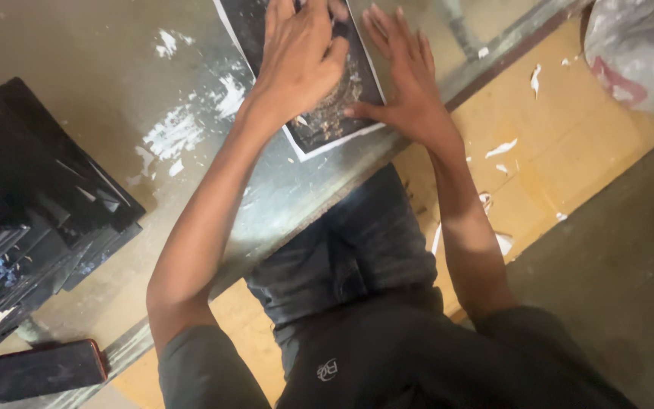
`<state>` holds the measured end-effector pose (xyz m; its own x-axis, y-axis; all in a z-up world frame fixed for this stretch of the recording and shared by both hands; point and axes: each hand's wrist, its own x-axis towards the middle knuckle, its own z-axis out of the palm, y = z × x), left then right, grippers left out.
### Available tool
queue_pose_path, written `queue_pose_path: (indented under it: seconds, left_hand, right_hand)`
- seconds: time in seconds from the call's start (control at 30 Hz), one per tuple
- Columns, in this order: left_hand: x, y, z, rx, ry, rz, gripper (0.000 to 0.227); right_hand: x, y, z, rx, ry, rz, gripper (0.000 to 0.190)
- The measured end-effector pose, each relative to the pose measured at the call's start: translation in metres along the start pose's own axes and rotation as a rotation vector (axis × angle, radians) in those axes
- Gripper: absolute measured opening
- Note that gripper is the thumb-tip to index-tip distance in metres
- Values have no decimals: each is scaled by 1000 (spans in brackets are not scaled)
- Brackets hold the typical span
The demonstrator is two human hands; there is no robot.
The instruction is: The person assembles a photo frame by hand, placing a printed image of a clock into a white frame backing and pressing the edges to secure it. The person then flips the frame over to smooth the surface and places the finished unit on a stack of similar frames.
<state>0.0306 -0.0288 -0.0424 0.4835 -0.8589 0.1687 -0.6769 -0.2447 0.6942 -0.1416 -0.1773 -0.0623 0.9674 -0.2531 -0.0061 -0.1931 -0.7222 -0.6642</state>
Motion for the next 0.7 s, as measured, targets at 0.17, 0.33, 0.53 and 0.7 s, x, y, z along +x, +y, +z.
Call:
queue_pose_path:
  seconds: [0.17,0.33,0.53,0.7]
  left_hand:
    - [-18,21,10,-52,-31,40,86]
    - [-38,42,16,-4,-25,46,98]
    - [-43,63,17,48,-29,13,101]
    - [-41,68,15,49,-79,-50,99]
  right_hand:
    - [0,0,0,-5,27,-39,119]
    - [-3,1,2,37,59,-53,115]
    - [-4,-1,-1,48,74,-95,119]
    - [-4,-1,0,40,86,-96,113]
